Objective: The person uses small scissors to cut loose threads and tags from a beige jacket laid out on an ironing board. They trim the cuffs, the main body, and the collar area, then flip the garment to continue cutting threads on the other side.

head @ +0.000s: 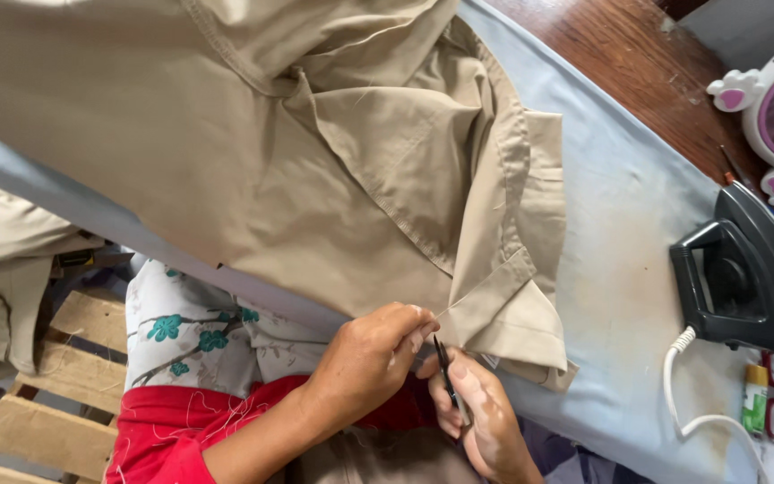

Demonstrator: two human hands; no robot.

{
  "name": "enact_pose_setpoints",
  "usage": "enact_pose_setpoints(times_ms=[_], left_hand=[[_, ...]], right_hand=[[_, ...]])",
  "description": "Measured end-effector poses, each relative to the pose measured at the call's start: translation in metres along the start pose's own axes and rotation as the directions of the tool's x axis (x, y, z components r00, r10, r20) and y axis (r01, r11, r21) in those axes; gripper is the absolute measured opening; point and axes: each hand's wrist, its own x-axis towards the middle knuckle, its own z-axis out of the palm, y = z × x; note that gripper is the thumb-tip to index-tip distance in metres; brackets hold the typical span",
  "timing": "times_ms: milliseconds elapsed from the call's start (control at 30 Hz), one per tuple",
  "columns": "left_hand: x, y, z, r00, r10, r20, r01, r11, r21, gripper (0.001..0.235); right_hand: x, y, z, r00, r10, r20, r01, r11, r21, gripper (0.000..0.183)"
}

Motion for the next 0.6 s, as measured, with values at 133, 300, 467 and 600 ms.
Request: enact_pose_setpoints(times_ms=[133, 300, 467, 600], left_hand=[[0.000, 0.005, -0.010, 0.996, 0.083, -0.016, -0.081, 0.991, 0.103, 0.010], [-0.002, 0.007, -0.011, 0.996, 0.090, 0.002, -0.087, 0.958, 0.272, 0.007], [-0.005, 0.004, -0.008, 0.995, 0.094, 0.045, -0.104, 0.915, 0.391, 0.013], [-0.005, 0.004, -0.007, 0.992, 0.101, 0.077, -0.123, 0.910, 0.396, 0.017]], right_hand=[[0.006, 0.008, 0.000, 0.981, 0.177, -0.075, -0.152, 0.954, 0.259, 0.037], [0.011, 0.005, 0.004, 0.969, 0.217, -0.122, -0.166, 0.929, 0.330, 0.039], [0.015, 0.009, 0.005, 0.972, 0.193, -0.135, -0.126, 0.911, 0.392, 0.039], [0.019, 0.007, 0.009, 0.967, 0.186, -0.176, -0.099, 0.904, 0.415, 0.041]])
